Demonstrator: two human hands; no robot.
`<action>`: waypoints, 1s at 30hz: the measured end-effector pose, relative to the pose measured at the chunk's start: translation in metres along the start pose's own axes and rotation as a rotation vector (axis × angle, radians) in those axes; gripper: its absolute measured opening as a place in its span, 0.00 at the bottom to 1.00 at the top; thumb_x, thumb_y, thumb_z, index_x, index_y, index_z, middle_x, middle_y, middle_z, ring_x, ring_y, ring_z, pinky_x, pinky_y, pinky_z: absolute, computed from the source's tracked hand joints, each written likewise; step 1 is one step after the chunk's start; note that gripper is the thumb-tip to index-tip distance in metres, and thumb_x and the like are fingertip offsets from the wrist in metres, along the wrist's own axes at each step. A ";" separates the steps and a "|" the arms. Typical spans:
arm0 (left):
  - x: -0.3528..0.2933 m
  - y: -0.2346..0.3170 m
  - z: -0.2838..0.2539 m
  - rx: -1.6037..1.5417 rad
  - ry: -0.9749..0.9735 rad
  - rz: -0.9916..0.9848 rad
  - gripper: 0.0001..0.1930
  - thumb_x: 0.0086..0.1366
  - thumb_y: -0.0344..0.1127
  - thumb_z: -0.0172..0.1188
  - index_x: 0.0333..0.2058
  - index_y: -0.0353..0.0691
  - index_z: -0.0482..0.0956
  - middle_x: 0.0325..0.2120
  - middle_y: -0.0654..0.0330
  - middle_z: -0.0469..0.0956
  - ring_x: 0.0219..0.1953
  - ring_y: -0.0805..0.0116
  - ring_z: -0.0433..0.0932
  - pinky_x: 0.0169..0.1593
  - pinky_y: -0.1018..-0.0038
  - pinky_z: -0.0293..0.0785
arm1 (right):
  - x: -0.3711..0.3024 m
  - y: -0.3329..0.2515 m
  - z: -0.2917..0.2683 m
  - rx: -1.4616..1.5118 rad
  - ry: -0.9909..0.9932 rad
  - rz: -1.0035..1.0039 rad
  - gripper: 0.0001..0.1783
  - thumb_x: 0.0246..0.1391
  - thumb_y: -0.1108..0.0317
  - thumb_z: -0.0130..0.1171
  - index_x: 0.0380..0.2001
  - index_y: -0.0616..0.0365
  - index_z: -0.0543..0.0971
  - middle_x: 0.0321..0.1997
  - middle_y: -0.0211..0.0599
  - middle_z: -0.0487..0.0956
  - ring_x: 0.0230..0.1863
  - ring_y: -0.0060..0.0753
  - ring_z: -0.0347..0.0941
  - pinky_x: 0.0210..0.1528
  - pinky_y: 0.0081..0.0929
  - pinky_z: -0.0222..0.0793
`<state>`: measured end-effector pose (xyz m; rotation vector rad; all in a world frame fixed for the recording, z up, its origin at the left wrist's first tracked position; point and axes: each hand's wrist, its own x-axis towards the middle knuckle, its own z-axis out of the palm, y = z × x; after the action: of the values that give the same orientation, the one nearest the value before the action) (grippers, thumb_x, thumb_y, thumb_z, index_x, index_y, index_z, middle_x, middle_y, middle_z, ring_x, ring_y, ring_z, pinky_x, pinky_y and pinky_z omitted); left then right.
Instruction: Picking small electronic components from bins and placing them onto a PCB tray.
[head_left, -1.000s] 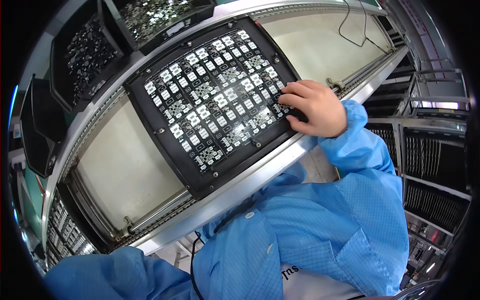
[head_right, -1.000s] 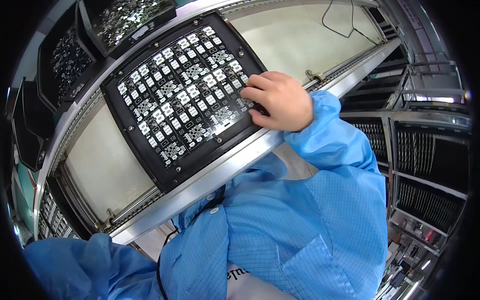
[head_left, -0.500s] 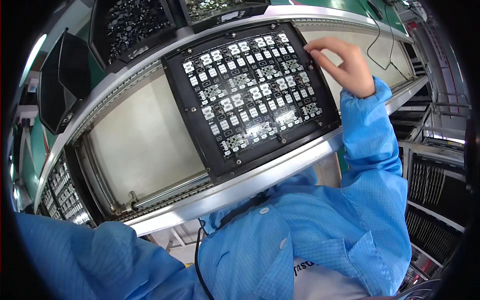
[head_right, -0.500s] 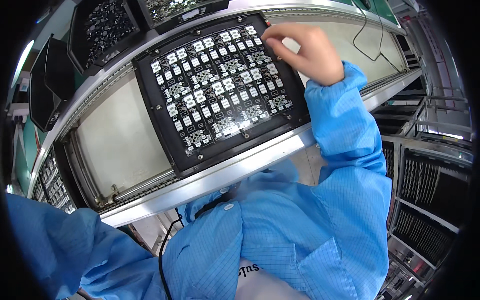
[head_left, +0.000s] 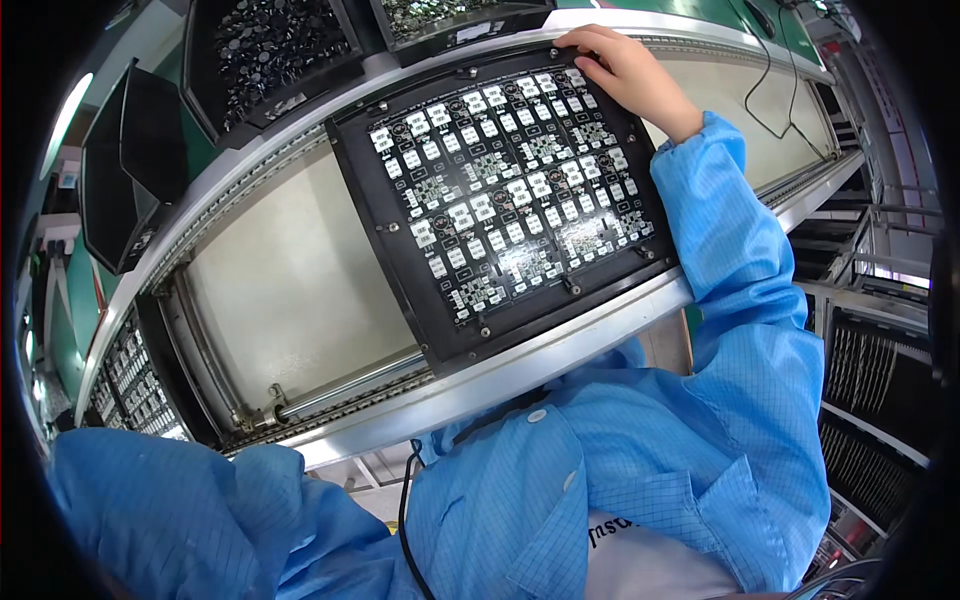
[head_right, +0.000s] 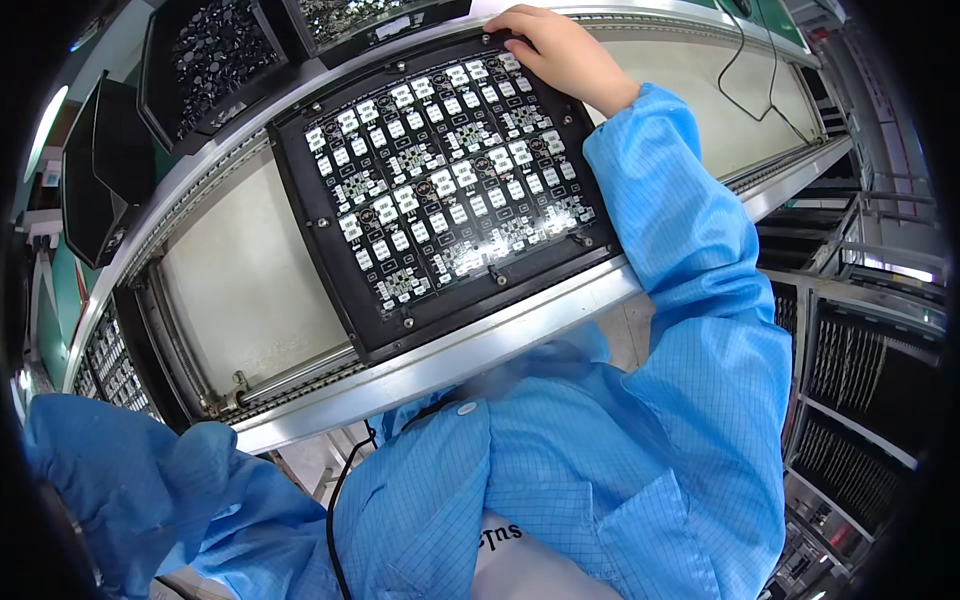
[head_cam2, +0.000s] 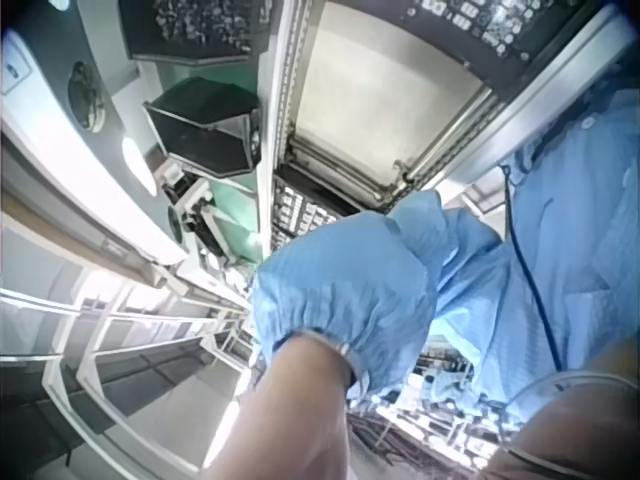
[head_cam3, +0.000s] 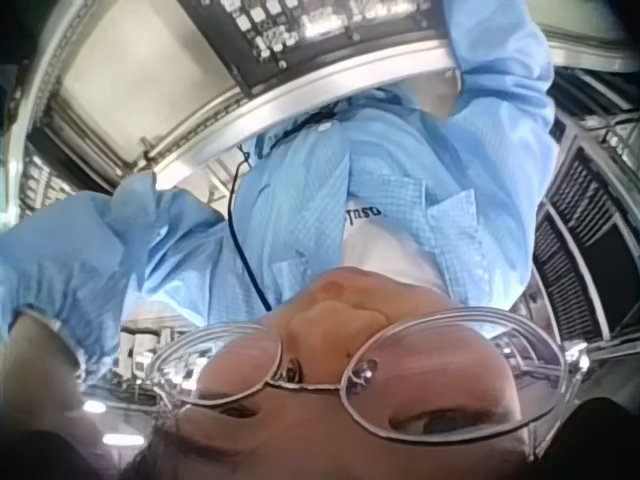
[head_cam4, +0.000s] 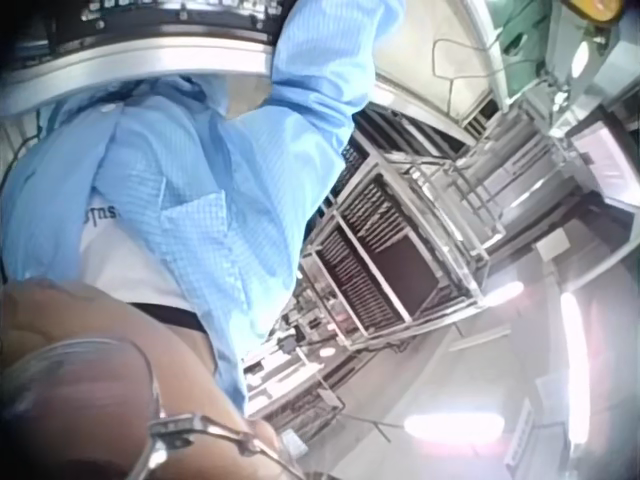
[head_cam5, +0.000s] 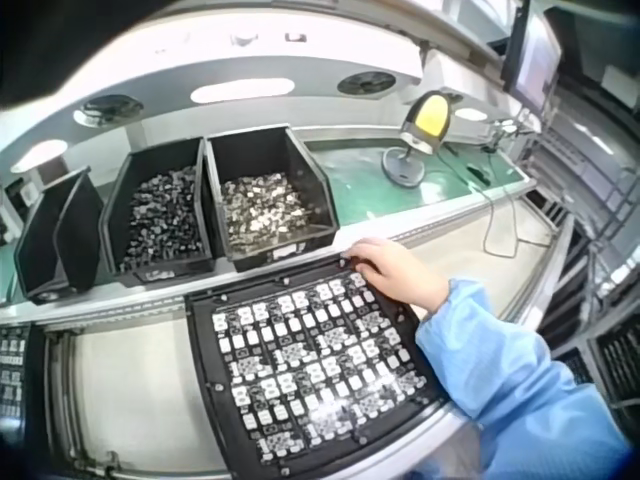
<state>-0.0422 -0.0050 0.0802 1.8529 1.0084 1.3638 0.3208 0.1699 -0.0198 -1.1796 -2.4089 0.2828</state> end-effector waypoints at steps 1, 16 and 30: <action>0.002 0.000 0.000 -0.010 -0.012 -0.003 0.21 0.67 0.47 0.45 0.40 0.31 0.76 0.39 0.54 0.78 0.42 0.61 0.76 0.50 0.69 0.70 | 0.001 0.003 0.003 -0.048 0.021 -0.054 0.14 0.55 0.74 0.53 0.46 0.55 0.76 0.44 0.35 0.76 0.40 0.35 0.74 0.42 0.28 0.69; 0.029 -0.119 0.040 0.605 -0.011 -0.074 0.11 0.57 0.31 0.61 0.40 0.42 0.79 0.38 0.58 0.74 0.43 0.59 0.71 0.50 0.66 0.65 | 0.002 0.004 0.029 -0.003 0.257 0.059 0.08 0.50 0.73 0.59 0.34 0.60 0.75 0.36 0.41 0.74 0.39 0.45 0.72 0.42 0.34 0.69; 0.024 -0.159 0.065 0.740 0.150 -0.196 0.09 0.51 0.30 0.66 0.33 0.45 0.80 0.38 0.68 0.72 0.47 0.63 0.63 0.53 0.67 0.52 | -0.003 0.004 0.032 0.029 0.278 0.134 0.06 0.52 0.75 0.59 0.33 0.64 0.74 0.29 0.35 0.73 0.29 0.27 0.70 0.33 0.23 0.67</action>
<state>-0.0094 0.0949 -0.0580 2.0832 1.9095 1.0972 0.3096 0.1704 -0.0499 -1.2783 -2.0852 0.1807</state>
